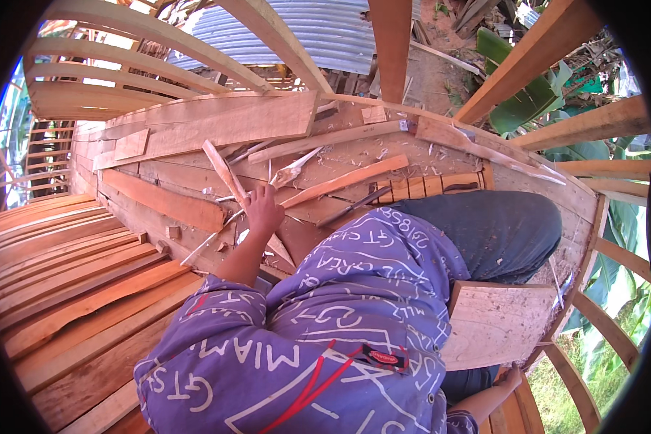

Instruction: The person sits cross-legged on a wooden floor and uses a curved knife to whittle a long, thin piece of wood. They repeatedly shave the surface of the wood, rotating it to shape different sides, and occasionally inspect the progress.

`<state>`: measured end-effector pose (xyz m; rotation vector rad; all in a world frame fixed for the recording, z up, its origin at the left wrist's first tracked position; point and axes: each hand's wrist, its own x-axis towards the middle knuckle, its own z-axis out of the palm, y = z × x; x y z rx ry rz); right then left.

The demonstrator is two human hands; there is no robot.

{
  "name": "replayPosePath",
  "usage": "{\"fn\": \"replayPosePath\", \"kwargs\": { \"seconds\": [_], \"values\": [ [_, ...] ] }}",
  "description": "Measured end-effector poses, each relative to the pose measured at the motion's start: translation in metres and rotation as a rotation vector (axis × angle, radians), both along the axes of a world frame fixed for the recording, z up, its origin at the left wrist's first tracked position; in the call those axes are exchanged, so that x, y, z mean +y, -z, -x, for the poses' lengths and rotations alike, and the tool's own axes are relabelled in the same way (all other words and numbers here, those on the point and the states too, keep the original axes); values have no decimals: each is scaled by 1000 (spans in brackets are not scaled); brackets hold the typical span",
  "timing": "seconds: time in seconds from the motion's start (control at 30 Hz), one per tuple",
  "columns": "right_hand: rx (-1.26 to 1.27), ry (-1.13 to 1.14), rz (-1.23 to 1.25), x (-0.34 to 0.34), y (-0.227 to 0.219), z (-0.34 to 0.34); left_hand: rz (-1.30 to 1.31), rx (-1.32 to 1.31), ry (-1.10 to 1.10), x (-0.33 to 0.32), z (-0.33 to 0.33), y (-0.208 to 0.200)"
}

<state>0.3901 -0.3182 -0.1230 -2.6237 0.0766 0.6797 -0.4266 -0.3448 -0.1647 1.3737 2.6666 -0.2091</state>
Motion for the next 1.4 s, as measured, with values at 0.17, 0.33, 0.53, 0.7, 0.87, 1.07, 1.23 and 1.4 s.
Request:
{"fn": "replayPosePath", "kwargs": {
  "seconds": [0.17, 0.33, 0.53, 0.7, 0.87, 1.07, 1.23, 1.4],
  "values": [
    [-8, -46, -51, 0, -7, 7, 230, 172, -523, -34, 37, -15],
    [-5, -50, -65, -2, -3, -2, 294, 140, -532, -47, 45, -11],
    [-42, -6, -149, 1, -3, 4, -28, -142, -3, 10, -3, 1],
    [-48, -86, -161, -7, 4, -10, -21, -195, 181, 59, -53, 13],
    [-61, -117, -139, 8, 3, -1, 135, -196, 180, 69, -47, 34],
    [-77, -137, -286, 9, 16, -10, 270, -249, 197, 81, -42, 33],
    [-76, -151, -375, 16, 19, 1, 244, -514, 231, 91, -38, 11],
    [-128, -136, -554, 27, 7, 25, 179, -758, 147, 114, -56, -31]
  ]
}}
